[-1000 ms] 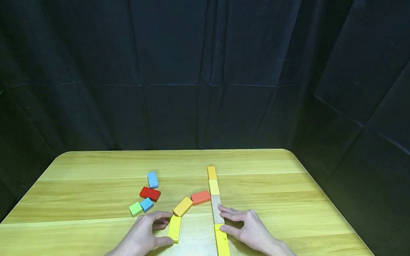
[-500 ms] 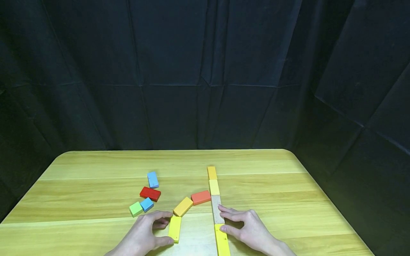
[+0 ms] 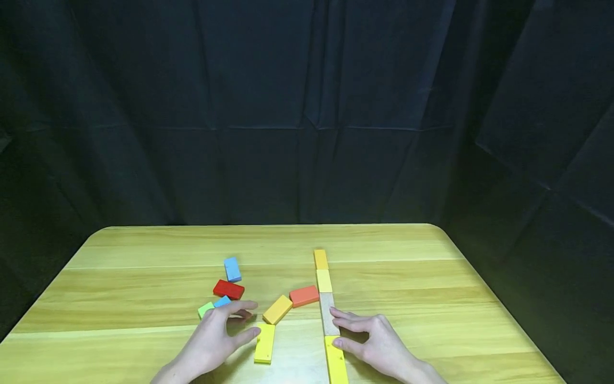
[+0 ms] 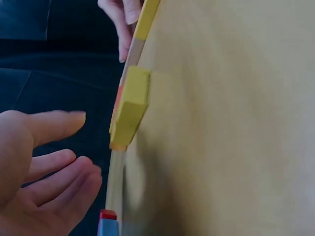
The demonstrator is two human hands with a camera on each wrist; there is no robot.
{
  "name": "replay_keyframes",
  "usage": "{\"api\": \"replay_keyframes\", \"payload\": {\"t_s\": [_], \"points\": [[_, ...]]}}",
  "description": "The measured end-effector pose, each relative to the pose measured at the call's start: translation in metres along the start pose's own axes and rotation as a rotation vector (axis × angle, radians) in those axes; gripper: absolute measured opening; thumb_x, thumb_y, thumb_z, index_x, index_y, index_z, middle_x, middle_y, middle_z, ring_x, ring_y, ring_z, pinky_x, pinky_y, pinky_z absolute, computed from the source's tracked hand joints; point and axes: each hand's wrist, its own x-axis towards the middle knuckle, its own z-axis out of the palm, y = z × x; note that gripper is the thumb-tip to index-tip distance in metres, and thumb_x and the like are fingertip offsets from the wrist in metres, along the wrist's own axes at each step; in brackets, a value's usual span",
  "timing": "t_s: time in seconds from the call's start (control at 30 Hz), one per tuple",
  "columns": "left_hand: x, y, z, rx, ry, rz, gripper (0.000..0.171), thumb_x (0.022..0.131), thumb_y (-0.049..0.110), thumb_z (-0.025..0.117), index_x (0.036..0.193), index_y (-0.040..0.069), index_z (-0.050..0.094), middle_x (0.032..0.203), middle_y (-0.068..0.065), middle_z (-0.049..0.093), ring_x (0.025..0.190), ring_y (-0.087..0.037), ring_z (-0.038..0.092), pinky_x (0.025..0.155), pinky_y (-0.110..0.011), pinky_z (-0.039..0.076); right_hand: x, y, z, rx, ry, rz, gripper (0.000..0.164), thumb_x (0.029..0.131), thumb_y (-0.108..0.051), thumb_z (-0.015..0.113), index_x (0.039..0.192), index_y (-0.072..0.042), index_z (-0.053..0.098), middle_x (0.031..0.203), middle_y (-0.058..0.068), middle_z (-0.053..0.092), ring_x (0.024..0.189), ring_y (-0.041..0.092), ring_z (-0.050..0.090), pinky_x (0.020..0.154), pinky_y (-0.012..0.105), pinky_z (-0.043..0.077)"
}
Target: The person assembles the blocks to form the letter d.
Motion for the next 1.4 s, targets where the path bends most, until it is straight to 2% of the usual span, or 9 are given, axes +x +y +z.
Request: {"api": "replay_keyframes", "payload": {"t_s": [0.17, 0.37, 0.67, 0.9, 1.07, 1.27, 1.4], "points": [[0.019, 0.003, -0.004, 0.039, 0.094, -0.066, 0.038, 0.085, 0.014, 0.079, 0.121, 0.008, 0.069, 0.116, -0.007, 0.071, 0.106, -0.025, 0.069, 0.093, -0.039, 0.057, 0.0, -0.001, -0.002, 0.005, -0.005, 0.017, 0.045, 0.087, -0.046, 0.074, 0.119, -0.014, 0.074, 0.133, -0.013, 0.063, 0.123, 0.019, 0.061, 0.104, 0.033, 0.049], [0.042, -0.008, -0.012, 0.048, 0.168, -0.078, 0.04, 0.087, 0.01, 0.077, 0.125, 0.003, 0.066, 0.12, -0.017, 0.07, 0.11, -0.031, 0.068, 0.092, -0.044, 0.057, 0.001, -0.002, -0.003, 0.034, -0.021, 0.034, 0.047, 0.088, -0.047, 0.072, 0.12, -0.013, 0.073, 0.134, -0.012, 0.063, 0.124, 0.021, 0.06, 0.105, 0.033, 0.048], [0.062, -0.023, -0.025, 0.042, 0.248, -0.143, 0.048, 0.086, 0.006, 0.076, 0.131, -0.001, 0.061, 0.13, -0.024, 0.063, 0.12, -0.043, 0.061, 0.098, -0.05, 0.053, 0.0, -0.001, -0.003, 0.024, -0.026, 0.055, 0.047, 0.085, -0.048, 0.075, 0.119, -0.014, 0.074, 0.133, -0.016, 0.062, 0.124, 0.016, 0.059, 0.105, 0.033, 0.048], [0.072, -0.029, -0.028, 0.148, 0.238, -0.254, 0.059, 0.084, 0.012, 0.077, 0.138, 0.002, 0.055, 0.141, -0.028, 0.053, 0.126, -0.044, 0.054, 0.103, -0.057, 0.047, -0.002, 0.0, -0.002, 0.01, -0.013, 0.018, 0.046, 0.087, -0.046, 0.074, 0.118, -0.013, 0.074, 0.133, -0.014, 0.063, 0.122, 0.019, 0.061, 0.104, 0.032, 0.049], [0.078, -0.036, -0.027, 0.123, 0.211, -0.316, 0.069, 0.085, 0.014, 0.076, 0.145, 0.0, 0.046, 0.142, -0.03, 0.051, 0.131, -0.044, 0.05, 0.108, -0.057, 0.043, -0.002, -0.001, -0.003, 0.026, -0.011, 0.016, 0.046, 0.088, -0.047, 0.073, 0.119, -0.014, 0.074, 0.133, -0.012, 0.063, 0.123, 0.02, 0.061, 0.104, 0.031, 0.048], [0.08, -0.042, -0.026, 0.091, 0.194, -0.318, 0.068, 0.087, 0.012, 0.074, 0.145, -0.006, 0.044, 0.141, -0.031, 0.052, 0.13, -0.044, 0.052, 0.109, -0.054, 0.044, -0.002, -0.002, -0.003, 0.016, -0.013, 0.006, 0.045, 0.088, -0.045, 0.073, 0.119, -0.013, 0.074, 0.134, -0.012, 0.063, 0.122, 0.021, 0.061, 0.104, 0.033, 0.049], [0.079, -0.044, -0.026, 0.086, 0.193, -0.322, 0.065, 0.088, 0.012, 0.074, 0.144, -0.005, 0.046, 0.141, -0.03, 0.052, 0.129, -0.044, 0.053, 0.108, -0.053, 0.045, -0.002, -0.002, -0.003, 0.012, -0.009, 0.005, 0.044, 0.088, -0.045, 0.073, 0.119, -0.014, 0.074, 0.133, -0.012, 0.063, 0.122, 0.021, 0.061, 0.103, 0.033, 0.05]]}}
